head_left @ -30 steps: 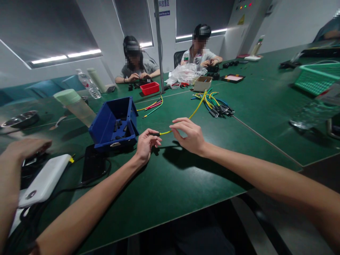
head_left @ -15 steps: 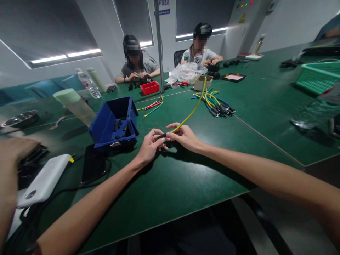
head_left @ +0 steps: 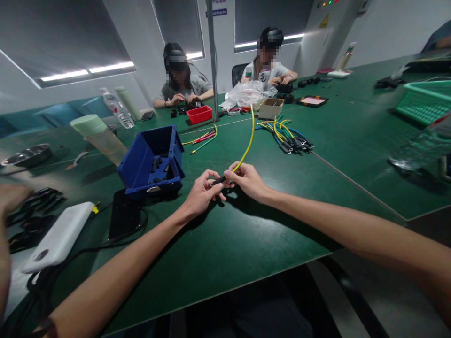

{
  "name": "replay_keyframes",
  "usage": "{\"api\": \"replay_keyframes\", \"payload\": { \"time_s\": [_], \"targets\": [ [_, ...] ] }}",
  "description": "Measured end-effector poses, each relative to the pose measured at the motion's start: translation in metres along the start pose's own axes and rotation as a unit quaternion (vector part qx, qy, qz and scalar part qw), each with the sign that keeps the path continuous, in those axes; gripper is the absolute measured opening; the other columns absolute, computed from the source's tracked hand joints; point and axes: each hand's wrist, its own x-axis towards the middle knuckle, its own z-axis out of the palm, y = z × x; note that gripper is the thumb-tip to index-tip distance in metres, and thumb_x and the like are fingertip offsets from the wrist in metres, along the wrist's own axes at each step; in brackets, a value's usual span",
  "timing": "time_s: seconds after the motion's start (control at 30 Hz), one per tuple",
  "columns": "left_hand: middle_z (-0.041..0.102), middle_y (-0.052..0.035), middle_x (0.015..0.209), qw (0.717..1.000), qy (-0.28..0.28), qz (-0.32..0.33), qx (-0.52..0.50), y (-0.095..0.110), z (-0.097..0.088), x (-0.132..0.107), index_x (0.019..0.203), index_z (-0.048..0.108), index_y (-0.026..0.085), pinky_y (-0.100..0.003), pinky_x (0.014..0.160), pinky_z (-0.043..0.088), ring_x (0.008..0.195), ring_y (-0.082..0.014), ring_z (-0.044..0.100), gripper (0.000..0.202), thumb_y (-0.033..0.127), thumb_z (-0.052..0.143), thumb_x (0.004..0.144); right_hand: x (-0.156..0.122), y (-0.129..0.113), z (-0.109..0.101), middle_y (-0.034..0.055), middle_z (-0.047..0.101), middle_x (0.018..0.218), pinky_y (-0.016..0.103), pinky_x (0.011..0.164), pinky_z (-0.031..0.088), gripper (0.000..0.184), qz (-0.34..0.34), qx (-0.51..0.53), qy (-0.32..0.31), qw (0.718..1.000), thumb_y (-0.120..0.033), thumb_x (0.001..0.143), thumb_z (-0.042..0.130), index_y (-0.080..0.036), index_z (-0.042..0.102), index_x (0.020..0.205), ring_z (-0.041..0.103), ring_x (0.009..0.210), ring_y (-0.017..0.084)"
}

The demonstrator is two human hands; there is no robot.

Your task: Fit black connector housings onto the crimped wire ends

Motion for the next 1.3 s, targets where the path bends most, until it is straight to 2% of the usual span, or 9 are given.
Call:
{"api": "replay_keyframes", "payload": {
  "time_s": [0.2,0.4,0.63,0.73,0.9,1.2,1.3],
  "targets": [
    [0.072,-0.0045,0.087,0.999,0.018,0.010,0.024,-0.002,0.004,-0.001,0.095,0.043,0.019,-0.020,0.048,0.040,0.056,-0.0124,0.066,0.030,0.035,0.066,0.082,0.000,-0.001,0.001,-0.0008,0.063,0.064,0.023,0.056,0.049,0.039,0.036,0.005,0.022,0.999,-0.052,0.073,0.071,-0.017,0.057,0.080,0.062,0.060,0.012],
    [0.071,-0.0041,0.081,0.997,0.051,0.023,0.061,0.000,0.006,-0.003,0.095,0.051,0.017,-0.020,0.048,0.042,0.058,-0.0129,0.066,0.028,0.034,0.068,0.081,0.002,-0.002,0.000,-0.0015,0.062,0.063,0.022,0.053,0.049,0.039,0.037,0.014,0.029,0.999,-0.051,0.071,0.073,-0.016,0.058,0.080,0.061,0.058,0.011],
    [0.069,-0.0027,0.081,0.988,0.109,0.048,0.094,0.001,0.009,-0.005,0.093,0.062,0.017,-0.026,0.061,0.052,0.067,-0.0148,0.065,0.023,0.032,0.070,0.077,0.003,-0.003,0.000,-0.0022,0.059,0.061,0.021,0.051,0.048,0.040,0.047,0.014,0.045,0.998,-0.052,0.068,0.075,-0.016,0.058,0.077,0.058,0.056,0.010],
    [0.069,-0.0022,0.080,0.979,0.136,0.067,0.139,0.001,0.010,-0.006,0.095,0.064,0.019,-0.025,0.060,0.050,0.066,-0.0148,0.063,0.023,0.029,0.070,0.076,0.004,-0.003,-0.001,-0.0023,0.059,0.061,0.021,0.051,0.048,0.040,0.049,0.015,0.053,0.997,-0.051,0.068,0.076,-0.016,0.058,0.078,0.057,0.056,0.010],
    [0.068,-0.0006,0.075,0.947,0.179,0.119,0.238,0.005,0.011,-0.009,0.092,0.066,0.021,-0.022,0.058,0.044,0.060,-0.0126,0.059,0.017,0.026,0.069,0.076,0.004,-0.004,-0.001,-0.0025,0.059,0.060,0.021,0.050,0.048,0.040,0.053,0.014,0.061,0.997,-0.051,0.068,0.076,-0.017,0.058,0.078,0.058,0.056,0.010],
    [0.068,-0.0010,0.072,0.937,0.183,0.125,0.271,0.007,0.011,-0.010,0.089,0.069,0.022,-0.024,0.059,0.043,0.060,-0.0144,0.058,0.014,0.027,0.069,0.076,0.004,0.000,-0.001,-0.0027,0.058,0.061,0.021,0.050,0.048,0.039,0.050,0.015,0.057,0.997,-0.051,0.069,0.075,-0.017,0.057,0.079,0.057,0.056,0.010],
    [0.067,-0.0002,0.069,0.941,0.187,0.127,0.253,0.008,0.012,-0.010,0.086,0.070,0.021,-0.024,0.058,0.042,0.057,-0.0134,0.056,0.013,0.025,0.071,0.074,0.004,0.001,-0.001,-0.0034,0.058,0.061,0.020,0.050,0.048,0.039,0.046,0.017,0.054,0.997,-0.050,0.069,0.075,-0.018,0.056,0.079,0.057,0.056,0.009]
  ]
}}
